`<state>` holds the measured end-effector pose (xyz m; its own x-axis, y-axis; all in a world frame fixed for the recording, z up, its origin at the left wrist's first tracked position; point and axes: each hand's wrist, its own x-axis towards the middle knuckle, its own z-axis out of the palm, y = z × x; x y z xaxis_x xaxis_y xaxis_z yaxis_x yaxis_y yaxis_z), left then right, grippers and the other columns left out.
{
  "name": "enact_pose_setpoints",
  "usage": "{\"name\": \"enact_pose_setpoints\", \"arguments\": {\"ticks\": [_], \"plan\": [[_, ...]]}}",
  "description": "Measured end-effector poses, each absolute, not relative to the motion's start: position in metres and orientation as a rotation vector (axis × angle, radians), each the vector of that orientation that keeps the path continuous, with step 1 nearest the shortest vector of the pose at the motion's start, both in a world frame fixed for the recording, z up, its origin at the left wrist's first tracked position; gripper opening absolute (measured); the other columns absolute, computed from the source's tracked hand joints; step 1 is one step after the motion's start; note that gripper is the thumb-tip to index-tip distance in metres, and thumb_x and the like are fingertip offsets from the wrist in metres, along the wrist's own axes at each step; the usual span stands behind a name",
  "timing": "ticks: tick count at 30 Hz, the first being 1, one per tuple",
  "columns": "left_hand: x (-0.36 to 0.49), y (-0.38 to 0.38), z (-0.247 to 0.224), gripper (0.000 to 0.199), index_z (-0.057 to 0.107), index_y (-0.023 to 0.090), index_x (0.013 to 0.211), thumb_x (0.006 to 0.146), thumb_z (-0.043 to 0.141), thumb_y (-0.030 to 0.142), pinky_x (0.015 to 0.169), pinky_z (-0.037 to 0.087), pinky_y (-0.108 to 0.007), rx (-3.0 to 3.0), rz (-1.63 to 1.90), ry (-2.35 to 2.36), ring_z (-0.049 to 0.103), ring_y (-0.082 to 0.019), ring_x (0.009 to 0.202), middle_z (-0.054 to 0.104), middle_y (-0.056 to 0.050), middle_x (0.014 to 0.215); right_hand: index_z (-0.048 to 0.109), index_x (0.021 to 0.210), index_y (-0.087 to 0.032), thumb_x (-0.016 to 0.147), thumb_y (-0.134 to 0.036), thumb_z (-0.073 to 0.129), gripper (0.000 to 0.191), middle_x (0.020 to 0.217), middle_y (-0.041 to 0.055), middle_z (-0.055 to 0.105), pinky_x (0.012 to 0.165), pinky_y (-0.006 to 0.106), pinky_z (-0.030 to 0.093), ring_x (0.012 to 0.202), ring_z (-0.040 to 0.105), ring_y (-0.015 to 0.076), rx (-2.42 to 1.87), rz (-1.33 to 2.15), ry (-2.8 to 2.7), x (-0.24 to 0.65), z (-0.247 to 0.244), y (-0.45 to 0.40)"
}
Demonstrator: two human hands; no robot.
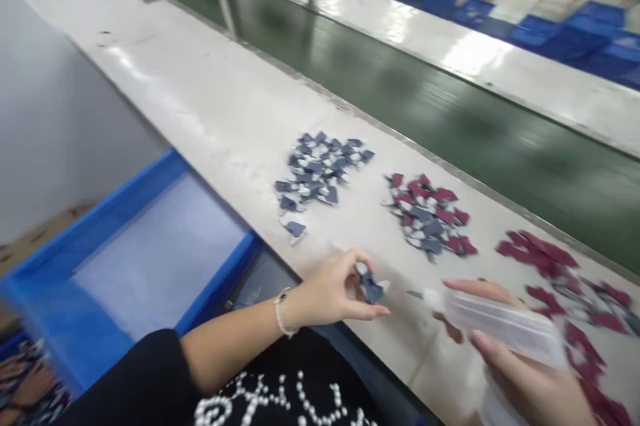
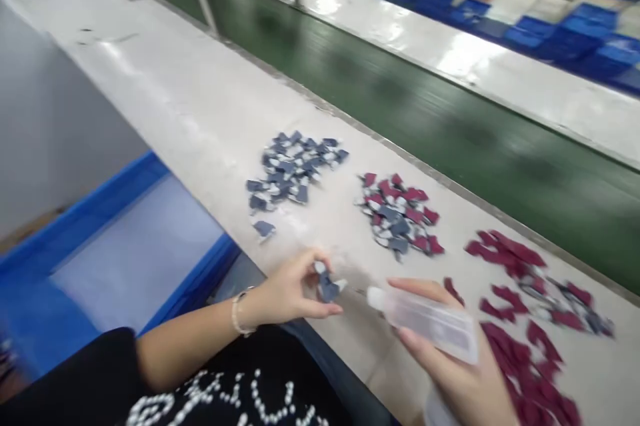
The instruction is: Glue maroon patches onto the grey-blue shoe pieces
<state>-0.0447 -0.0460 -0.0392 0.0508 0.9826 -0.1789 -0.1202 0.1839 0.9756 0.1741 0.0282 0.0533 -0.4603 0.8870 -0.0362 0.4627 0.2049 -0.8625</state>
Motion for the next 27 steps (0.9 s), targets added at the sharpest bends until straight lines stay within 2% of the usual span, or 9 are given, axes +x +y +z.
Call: {"name": "enact_pose_setpoints", "arguments": {"ticks": [2, 4, 9, 14, 21, 27], "plan": [[-0.045, -0.053, -0.032, 0.053, 0.051, 0.021, 0.103, 0.071, 0.086, 0.044, 0.058, 0.046, -0.023, 1.026, 1.044, 1.2, 0.062, -0.014, 0.063, 0.063, 0.002, 0.075, 0.073, 0.104, -0.03, 0.085, -0.037, 0.071, 0.02, 0.099, 0.0066, 0.072, 0.062, 0.032, 0.057, 0.077, 0.071, 0.0247, -1.268, 1.355, -1.911, 0.17, 0.058, 0.022], [-0.044, -0.06, -0.023, 0.051, 0.051, 0.021, 0.102, 0.071, 0.087, 0.041, 0.058, 0.047, -0.023, 1.041, 1.024, 1.214, 0.063, -0.015, 0.065, 0.064, 0.002, 0.075, 0.071, 0.106, -0.032, 0.077, -0.03, 0.076, 0.029, 0.092, 0.002, 0.072, 0.062, 0.029, 0.058, 0.074, 0.07, 0.0219, -1.234, 1.427, -1.844, 0.16, 0.061, 0.015], [-0.04, -0.067, -0.013, 0.048, 0.051, 0.021, 0.103, 0.073, 0.085, 0.037, 0.055, 0.047, -0.023, 1.075, 1.015, 1.267, 0.062, -0.014, 0.06, 0.064, 0.003, 0.07, 0.064, 0.094, -0.03, 0.07, -0.029, 0.08, 0.029, 0.074, -0.0031, 0.069, 0.053, 0.028, 0.055, 0.057, 0.066, 0.0177, -1.096, 1.188, -2.013, 0.153, 0.064, 0.003], [-0.038, -0.066, -0.012, 0.047, 0.051, 0.021, 0.103, 0.074, 0.085, 0.035, 0.057, 0.049, -0.023, 1.099, 1.044, 1.271, 0.062, -0.014, 0.063, 0.065, 0.002, 0.073, 0.056, 0.088, -0.028, 0.076, -0.029, 0.076, 0.024, 0.072, -0.0042, 0.068, 0.046, 0.026, 0.051, 0.053, 0.066, 0.0157, -1.023, 1.113, -2.146, 0.154, 0.063, 0.003], [-0.037, -0.063, -0.007, 0.047, 0.051, 0.021, 0.101, 0.073, 0.086, 0.036, 0.06, 0.051, -0.024, 1.129, 1.058, 1.253, 0.064, -0.014, 0.067, 0.067, 0.0, 0.082, 0.058, 0.082, -0.027, 0.078, -0.034, 0.074, 0.018, 0.068, -0.003, 0.066, 0.047, 0.029, 0.049, 0.054, 0.062, 0.0165, -1.178, 1.176, -2.036, 0.144, 0.07, 0.0], [-0.038, -0.064, -0.005, 0.047, 0.052, 0.021, 0.102, 0.072, 0.086, 0.034, 0.068, 0.054, -0.026, 1.174, 1.071, 1.268, 0.065, -0.015, 0.07, 0.067, 0.001, 0.082, 0.06, 0.084, -0.027, 0.08, -0.036, 0.074, 0.017, 0.068, -0.0025, 0.065, 0.048, 0.031, 0.05, 0.054, 0.063, 0.0177, -1.152, 1.18, -2.083, 0.143, 0.07, 0.003]]}}
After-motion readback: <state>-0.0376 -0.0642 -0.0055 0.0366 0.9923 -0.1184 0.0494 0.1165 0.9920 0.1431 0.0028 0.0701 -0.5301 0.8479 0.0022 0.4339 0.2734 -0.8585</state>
